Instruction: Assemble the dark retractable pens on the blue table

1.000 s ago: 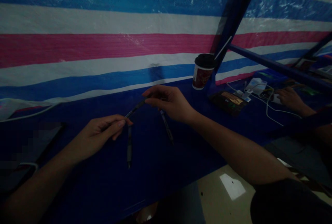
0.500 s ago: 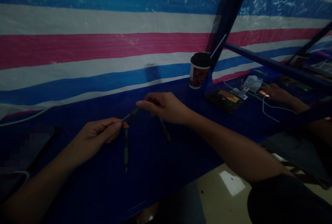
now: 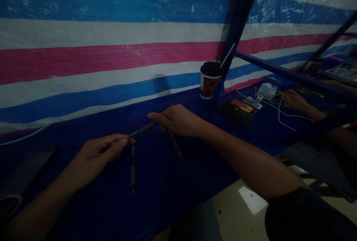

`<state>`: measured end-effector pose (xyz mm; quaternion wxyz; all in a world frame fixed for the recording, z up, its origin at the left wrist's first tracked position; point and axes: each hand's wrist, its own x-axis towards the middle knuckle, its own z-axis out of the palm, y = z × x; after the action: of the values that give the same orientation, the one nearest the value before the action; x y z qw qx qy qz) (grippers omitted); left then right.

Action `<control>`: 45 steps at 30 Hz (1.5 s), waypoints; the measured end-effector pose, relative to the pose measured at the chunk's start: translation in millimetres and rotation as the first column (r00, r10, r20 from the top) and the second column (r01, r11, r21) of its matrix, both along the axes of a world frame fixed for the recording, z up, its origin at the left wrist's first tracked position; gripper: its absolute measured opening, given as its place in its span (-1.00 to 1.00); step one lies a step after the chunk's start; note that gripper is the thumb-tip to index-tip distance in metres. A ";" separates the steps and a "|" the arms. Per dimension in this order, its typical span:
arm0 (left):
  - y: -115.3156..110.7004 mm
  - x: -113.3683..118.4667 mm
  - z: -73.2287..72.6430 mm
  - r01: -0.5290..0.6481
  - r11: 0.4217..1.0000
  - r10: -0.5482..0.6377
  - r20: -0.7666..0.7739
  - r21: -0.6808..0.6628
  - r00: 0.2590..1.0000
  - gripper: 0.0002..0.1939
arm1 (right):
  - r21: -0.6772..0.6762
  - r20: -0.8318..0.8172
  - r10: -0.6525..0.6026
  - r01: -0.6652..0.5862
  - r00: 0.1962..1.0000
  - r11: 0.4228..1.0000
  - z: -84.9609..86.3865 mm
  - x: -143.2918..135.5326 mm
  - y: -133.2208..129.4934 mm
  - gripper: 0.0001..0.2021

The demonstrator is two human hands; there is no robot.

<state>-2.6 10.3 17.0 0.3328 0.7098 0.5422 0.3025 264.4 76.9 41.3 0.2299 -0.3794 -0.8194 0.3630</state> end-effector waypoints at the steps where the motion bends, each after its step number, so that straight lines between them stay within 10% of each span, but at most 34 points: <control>1: -0.1 -0.5 -0.6 -0.006 1.000 0.006 0.003 -0.003 1.000 -0.60 | -0.019 -0.008 -0.004 0.004 1.000 1.000 -1.0 0.1 1.4 -0.52; 5: -0.2 -1.9 -3.8 -0.019 1.000 0.019 0.000 -0.011 1.000 -0.58 | -0.093 -0.186 0.128 -0.148 0.974 0.985 -6.2 0.4 7.3 -0.71; 13: 0.3 -4.7 -12.2 0.008 0.988 -0.003 0.031 -0.154 1.000 -0.40 | 0.042 -0.021 0.191 -0.190 0.981 0.981 -5.4 1.7 5.4 -0.72; 21: -5.1 2.3 -5.2 -0.048 0.999 0.048 0.011 0.009 0.999 -0.51 | -0.276 -0.064 0.166 -0.177 0.984 0.944 -7.4 -2.1 2.6 -0.42; 29: -5.1 -2.1 -6.2 0.015 1.000 -0.015 -0.006 0.025 1.000 -0.54 | 0.021 -0.046 0.224 -0.224 0.973 0.974 1.4 -0.7 -4.0 -0.65; 37: -9.5 2.9 -1.4 0.069 0.998 -0.069 0.003 0.000 0.998 -0.64 | -0.441 -0.258 -0.048 -0.073 0.965 0.895 -7.9 -6.0 4.8 -0.43; 45: -8.3 6.6 -0.7 0.158 0.983 -0.166 0.086 0.092 0.982 -0.84 | -0.625 -0.344 -0.185 -0.078 0.921 0.777 -8.4 -5.7 8.5 -0.48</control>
<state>4.1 2.0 16.4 0.3508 0.7502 0.4531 0.3299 258.8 85.4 32.9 0.2577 -0.3783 -0.5780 0.6755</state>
